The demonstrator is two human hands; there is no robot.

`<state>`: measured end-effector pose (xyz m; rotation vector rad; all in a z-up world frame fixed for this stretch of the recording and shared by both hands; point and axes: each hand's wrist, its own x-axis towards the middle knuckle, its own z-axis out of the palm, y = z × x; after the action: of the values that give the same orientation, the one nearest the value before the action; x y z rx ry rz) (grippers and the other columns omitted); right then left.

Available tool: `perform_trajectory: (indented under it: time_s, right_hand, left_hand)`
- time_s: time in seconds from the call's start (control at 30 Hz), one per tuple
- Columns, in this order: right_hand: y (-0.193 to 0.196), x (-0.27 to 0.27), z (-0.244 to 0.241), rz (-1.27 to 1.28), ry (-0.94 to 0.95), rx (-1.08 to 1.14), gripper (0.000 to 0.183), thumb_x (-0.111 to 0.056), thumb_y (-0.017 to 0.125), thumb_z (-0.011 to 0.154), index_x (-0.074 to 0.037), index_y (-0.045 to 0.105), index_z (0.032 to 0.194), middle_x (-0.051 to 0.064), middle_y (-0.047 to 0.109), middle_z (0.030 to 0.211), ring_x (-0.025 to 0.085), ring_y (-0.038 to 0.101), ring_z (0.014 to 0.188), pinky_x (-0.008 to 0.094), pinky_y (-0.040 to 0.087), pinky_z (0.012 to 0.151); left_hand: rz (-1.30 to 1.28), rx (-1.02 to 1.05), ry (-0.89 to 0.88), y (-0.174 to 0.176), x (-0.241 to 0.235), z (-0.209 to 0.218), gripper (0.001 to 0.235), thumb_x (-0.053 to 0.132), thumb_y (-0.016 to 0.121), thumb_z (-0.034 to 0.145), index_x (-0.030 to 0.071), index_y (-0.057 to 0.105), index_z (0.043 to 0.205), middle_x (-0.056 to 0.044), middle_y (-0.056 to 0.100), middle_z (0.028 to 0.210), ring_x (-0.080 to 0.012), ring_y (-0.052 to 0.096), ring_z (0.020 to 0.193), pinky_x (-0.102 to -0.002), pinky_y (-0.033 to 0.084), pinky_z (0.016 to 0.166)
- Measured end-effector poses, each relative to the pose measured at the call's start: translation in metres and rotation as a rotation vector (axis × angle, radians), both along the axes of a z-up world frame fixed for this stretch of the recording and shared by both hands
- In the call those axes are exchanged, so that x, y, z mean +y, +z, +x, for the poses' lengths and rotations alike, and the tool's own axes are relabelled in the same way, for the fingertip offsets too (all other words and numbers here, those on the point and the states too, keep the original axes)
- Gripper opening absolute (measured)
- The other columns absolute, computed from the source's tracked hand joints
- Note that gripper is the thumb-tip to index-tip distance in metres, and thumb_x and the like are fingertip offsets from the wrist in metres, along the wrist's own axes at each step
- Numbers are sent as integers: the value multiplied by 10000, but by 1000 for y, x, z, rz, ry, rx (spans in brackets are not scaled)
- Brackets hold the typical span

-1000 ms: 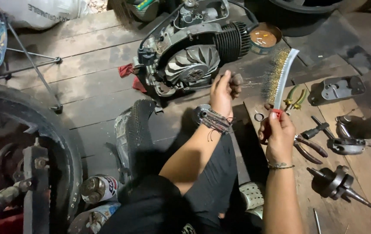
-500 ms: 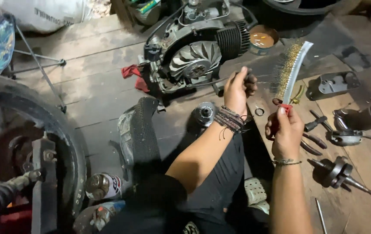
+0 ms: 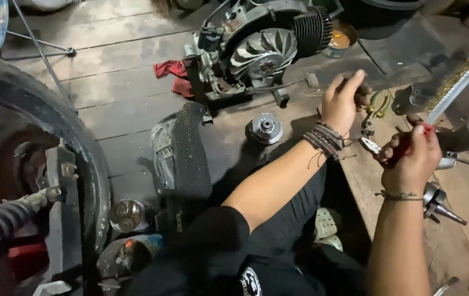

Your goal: Cleaning a motorcycle crankshaft with a wire brush and using pliers to adjust components.

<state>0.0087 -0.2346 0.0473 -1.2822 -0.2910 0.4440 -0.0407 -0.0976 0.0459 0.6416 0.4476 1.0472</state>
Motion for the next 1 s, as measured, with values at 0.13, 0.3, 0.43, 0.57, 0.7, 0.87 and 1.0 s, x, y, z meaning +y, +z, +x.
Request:
perform_trajectory:
  time_s: [0.13, 0.3, 0.43, 0.57, 0.7, 0.87, 1.0]
  right_hand:
    - [19, 8, -20, 14, -29, -13, 145, -289, 515, 1110, -193, 619, 1143, -51, 485, 690, 56, 455, 539, 199, 370, 441]
    - [52, 20, -44, 31, -97, 92, 219, -314, 471, 1103, -167, 633, 1102, -88, 499, 630, 42, 435, 483, 196, 359, 427]
    - [42, 32, -23, 137, -107, 168, 206, -387, 517, 1023, -199, 603, 1024, -60, 432, 616, 81, 347, 476, 242, 241, 442]
    - [50, 28, -21, 158, -140, 149, 216, -345, 545, 1017, -145, 623, 1031, -21, 468, 619, 95, 371, 461, 244, 273, 411]
    - [55, 11, -6, 185, -175, 92, 278, -312, 536, 1021, -75, 640, 1124, 15, 497, 635, 122, 425, 447, 269, 301, 395]
    - [67, -10, 7, 145, -257, 83, 229, -324, 549, 1015, -119, 643, 1055, 9, 516, 650, 121, 430, 450, 273, 307, 397]
    - [67, -26, 13, 134, -279, 79, 206, -291, 559, 1024, -104, 630, 1075, 6, 521, 648, 109, 442, 457, 253, 332, 382]
  left_hand:
    - [28, -25, -2, 12, 0, -8, 248, 352, 656, 964, 123, 632, 873, -36, 659, 719, -117, 597, 555, -259, 459, 514]
    - [-161, 411, -83, 75, -13, -52, 1111, 619, 521, 607, 30, 411, 1542, -187, 464, 1557, -322, 473, 1389, -426, 365, 1115]
    - [-155, 426, -66, 62, -14, -43, 986, 593, 522, 659, 57, 497, 1486, -155, 517, 1524, -333, 499, 1372, -462, 377, 1107]
    - [-40, 159, 66, 19, -6, -5, 364, 449, 582, 919, 93, 653, 895, -102, 682, 874, -241, 597, 745, -390, 426, 665]
    - [-20, -2, 36, 17, -17, -3, 317, 389, 605, 969, 91, 593, 862, -57, 658, 700, -138, 577, 509, -273, 412, 429]
    - [-65, 26, 35, 23, -21, 0, 319, 406, 624, 930, 87, 615, 918, -73, 667, 699, -148, 573, 495, -270, 416, 416]
    - [-137, 69, 11, 28, -20, -2, 315, 370, 591, 950, 68, 628, 1029, -76, 663, 743, -148, 566, 516, -257, 392, 427]
